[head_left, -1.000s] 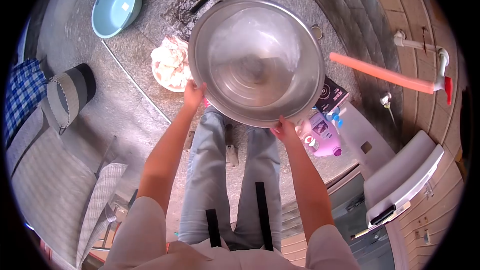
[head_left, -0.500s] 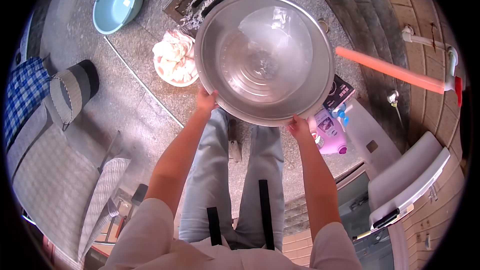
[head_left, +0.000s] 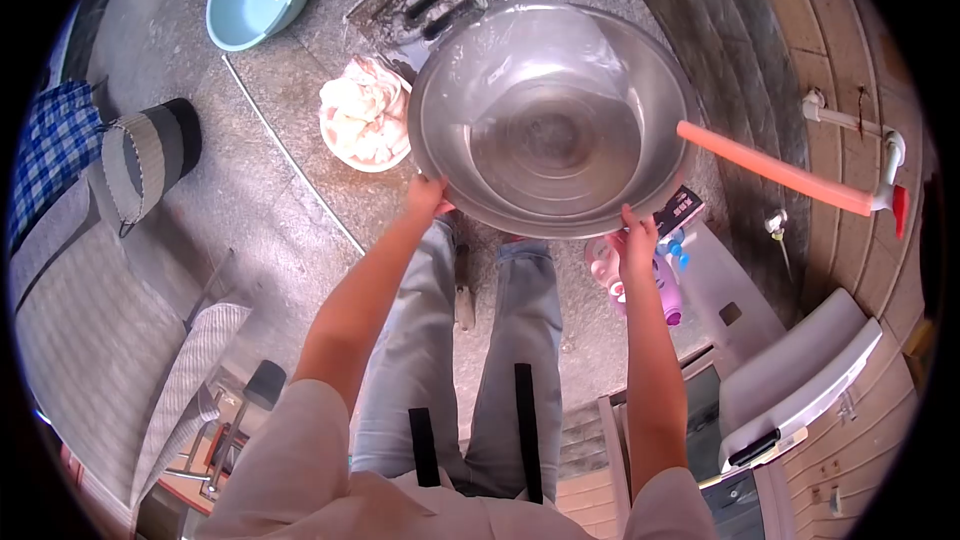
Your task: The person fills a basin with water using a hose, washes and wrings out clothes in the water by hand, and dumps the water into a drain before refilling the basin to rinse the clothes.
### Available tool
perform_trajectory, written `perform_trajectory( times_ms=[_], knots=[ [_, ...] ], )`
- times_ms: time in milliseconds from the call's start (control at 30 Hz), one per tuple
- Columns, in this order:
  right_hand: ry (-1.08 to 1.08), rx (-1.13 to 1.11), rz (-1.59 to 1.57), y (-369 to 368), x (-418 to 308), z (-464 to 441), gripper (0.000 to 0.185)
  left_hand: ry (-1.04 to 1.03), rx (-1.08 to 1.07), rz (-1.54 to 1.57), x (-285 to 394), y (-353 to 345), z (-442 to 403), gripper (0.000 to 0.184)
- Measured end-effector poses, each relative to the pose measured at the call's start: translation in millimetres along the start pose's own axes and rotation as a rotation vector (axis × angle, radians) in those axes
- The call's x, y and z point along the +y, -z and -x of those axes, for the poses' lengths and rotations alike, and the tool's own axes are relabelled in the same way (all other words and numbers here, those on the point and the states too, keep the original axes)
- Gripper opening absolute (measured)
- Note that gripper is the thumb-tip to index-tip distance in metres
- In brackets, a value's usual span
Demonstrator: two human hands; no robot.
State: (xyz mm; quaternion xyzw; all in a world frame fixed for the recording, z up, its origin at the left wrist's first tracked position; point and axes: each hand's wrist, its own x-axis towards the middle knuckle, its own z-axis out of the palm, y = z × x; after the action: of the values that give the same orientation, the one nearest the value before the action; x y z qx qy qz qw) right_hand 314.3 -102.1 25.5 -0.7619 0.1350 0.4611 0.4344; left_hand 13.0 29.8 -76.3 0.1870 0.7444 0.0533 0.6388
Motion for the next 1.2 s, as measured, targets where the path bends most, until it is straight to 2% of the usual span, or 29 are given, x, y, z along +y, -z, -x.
perform_trajectory(
  times_ms=[67, 167, 367, 433, 533, 667, 833, 933, 1000, 1200],
  knots=[
    [0.053, -0.101, 0.014, -28.4, -26.9, 9.8, 0.014, 0.061, -0.044, 0.006, 6.2, 17.5, -27.0, 0.026],
    [0.181, -0.113, 0.059, -63.8, -49.5, 11.9, 0.013, 0.094, -0.074, 0.085, -0.5, 22.6, -48.5, 0.024],
    [0.237, -0.140, 0.006, -74.9, -58.7, 15.1, 0.008, 0.139, -0.025, 0.169, 9.7, 21.1, -27.6, 0.022],
    [0.242, -0.132, -0.015, -82.0, -61.1, 20.0, 0.007, -0.024, -0.008, 0.160, 23.5, 28.1, -26.8, 0.020],
    [0.288, -0.164, -0.071, -91.3, -58.5, 19.9, 0.005, 0.087, -0.014, -0.012, 58.5, 41.8, -9.9, 0.017],
    [0.289, -0.126, -0.094, -98.9, -59.1, 34.8, 0.004, 0.099, -0.073, 0.066, 68.9, 51.0, -0.9, 0.016],
    [0.302, -0.053, -0.110, -99.9, -65.4, 51.5, 0.005, 0.095, -0.072, 0.055, 60.0, 50.6, -3.3, 0.015],
    [0.320, -0.019, -0.084, -98.7, -71.3, 61.6, 0.007, 0.090, 0.017, 0.008, 51.2, 40.7, 2.1, 0.013],
    [0.334, -0.012, -0.069, -96.3, -73.3, 69.3, 0.008, 0.220, -0.104, 0.118, 41.4, 38.4, 4.5, 0.011],
    [0.350, 0.033, 0.048, -92.3, -69.4, 85.1, 0.012, 0.384, -0.145, 0.168, -3.7, 27.3, 4.0, 0.011]
  ],
)
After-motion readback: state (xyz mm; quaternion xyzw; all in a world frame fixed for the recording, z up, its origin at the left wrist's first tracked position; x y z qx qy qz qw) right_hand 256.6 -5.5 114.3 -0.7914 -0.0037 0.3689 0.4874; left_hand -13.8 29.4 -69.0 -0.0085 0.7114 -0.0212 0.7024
